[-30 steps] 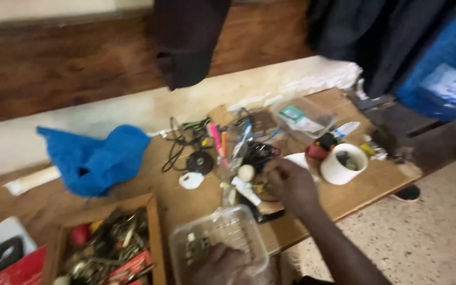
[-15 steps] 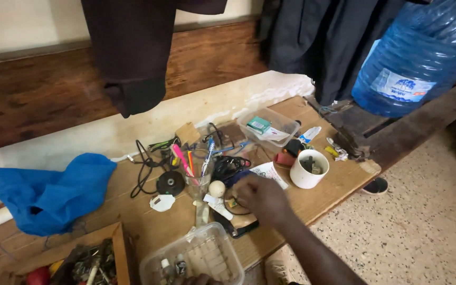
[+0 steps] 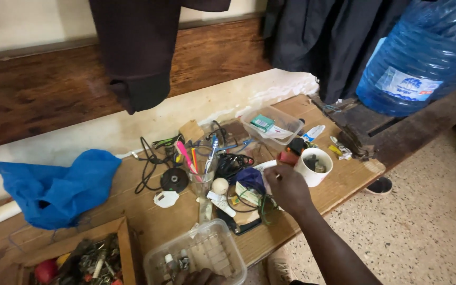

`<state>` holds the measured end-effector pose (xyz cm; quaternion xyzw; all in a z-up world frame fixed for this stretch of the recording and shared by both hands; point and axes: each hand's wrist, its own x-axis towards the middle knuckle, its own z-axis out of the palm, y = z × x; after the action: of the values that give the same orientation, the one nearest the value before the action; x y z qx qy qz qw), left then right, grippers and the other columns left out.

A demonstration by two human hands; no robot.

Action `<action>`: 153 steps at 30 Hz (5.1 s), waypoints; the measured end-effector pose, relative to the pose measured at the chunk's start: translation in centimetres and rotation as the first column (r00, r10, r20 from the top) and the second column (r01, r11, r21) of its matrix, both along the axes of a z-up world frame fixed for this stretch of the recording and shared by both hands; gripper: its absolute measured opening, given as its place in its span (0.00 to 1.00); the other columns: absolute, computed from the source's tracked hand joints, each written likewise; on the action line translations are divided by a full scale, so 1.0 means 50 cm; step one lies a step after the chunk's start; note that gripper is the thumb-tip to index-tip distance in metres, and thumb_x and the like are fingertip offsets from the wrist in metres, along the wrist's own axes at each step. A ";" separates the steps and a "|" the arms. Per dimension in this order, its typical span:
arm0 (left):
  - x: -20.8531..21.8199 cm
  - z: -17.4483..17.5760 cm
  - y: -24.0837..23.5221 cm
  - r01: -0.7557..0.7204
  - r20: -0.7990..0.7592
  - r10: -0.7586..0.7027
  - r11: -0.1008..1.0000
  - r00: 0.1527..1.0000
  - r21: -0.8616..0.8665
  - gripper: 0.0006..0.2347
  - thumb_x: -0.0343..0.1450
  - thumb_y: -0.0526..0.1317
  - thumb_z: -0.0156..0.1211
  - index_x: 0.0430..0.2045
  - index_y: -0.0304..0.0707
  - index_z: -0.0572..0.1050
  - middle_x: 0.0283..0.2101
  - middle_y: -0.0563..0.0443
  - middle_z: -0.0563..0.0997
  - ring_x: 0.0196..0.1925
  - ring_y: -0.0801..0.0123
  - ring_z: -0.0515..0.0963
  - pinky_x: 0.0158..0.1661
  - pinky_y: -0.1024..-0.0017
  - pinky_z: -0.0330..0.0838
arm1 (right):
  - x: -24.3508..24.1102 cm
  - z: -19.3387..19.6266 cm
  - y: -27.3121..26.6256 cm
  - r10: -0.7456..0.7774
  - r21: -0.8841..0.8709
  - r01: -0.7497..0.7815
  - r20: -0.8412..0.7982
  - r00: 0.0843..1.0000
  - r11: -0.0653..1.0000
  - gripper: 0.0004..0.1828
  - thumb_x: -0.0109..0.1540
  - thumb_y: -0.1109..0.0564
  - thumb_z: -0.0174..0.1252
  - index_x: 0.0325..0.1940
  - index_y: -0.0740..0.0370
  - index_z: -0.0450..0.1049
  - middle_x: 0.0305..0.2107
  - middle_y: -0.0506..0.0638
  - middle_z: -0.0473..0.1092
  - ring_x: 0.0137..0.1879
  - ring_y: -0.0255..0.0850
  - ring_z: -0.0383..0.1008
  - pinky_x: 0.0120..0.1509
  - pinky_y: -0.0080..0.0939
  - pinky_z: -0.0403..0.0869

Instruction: The person sorts small hardware and miscellaneous items on a low wooden table. They transfer items from a clear plastic container into a wooden box, then move contents from a white cup into the plastic container, and finally place a coiled black cable into the container.

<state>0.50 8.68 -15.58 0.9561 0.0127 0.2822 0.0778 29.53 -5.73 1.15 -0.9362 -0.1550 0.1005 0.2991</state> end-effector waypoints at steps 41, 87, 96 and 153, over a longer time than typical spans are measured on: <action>-0.012 0.136 0.015 0.042 -0.671 -0.260 0.945 0.694 -0.323 0.21 0.74 0.56 0.60 0.59 0.51 0.73 0.51 0.47 0.75 0.52 0.46 0.76 0.61 0.47 0.52 | -0.113 0.065 0.053 0.327 0.041 -0.324 -0.082 0.942 0.945 0.13 0.62 0.53 0.67 0.51 0.44 0.86 0.56 0.37 0.82 0.63 0.36 0.82 0.62 0.42 0.75; 0.006 0.359 0.021 -0.111 -0.178 0.045 -0.628 0.983 -0.771 0.12 0.68 0.31 0.71 0.44 0.26 0.82 0.43 0.26 0.90 0.35 0.37 0.89 0.33 0.51 0.86 | -0.237 0.082 0.069 0.647 0.626 -0.368 -0.298 0.702 0.687 0.20 0.65 0.47 0.59 0.55 0.57 0.86 0.49 0.54 0.88 0.59 0.45 0.88 0.58 0.46 0.83; 0.006 0.378 0.029 -0.113 -0.156 0.015 -0.619 0.988 -0.777 0.21 0.66 0.31 0.66 0.55 0.31 0.78 0.53 0.34 0.88 0.49 0.41 0.88 0.33 0.52 0.87 | -0.236 0.064 0.073 0.507 0.636 -0.101 -0.499 0.703 0.765 0.26 0.69 0.43 0.57 0.31 0.65 0.85 0.26 0.57 0.84 0.32 0.46 0.81 0.42 0.45 0.74; -0.377 0.471 -0.170 -0.333 -0.334 0.034 0.207 0.942 -0.920 0.04 0.70 0.41 0.62 0.26 0.44 0.80 0.24 0.54 0.84 0.27 0.75 0.79 0.34 0.70 0.72 | -0.640 0.134 -0.159 0.287 0.299 -0.164 -0.434 0.854 0.940 0.17 0.63 0.45 0.67 0.31 0.61 0.77 0.16 0.56 0.77 0.17 0.46 0.77 0.27 0.45 0.74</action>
<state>-18.34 0.19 8.00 0.7183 0.3081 0.1022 0.6154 -2.45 -13.69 7.85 -0.8131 -0.1985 0.3388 0.4297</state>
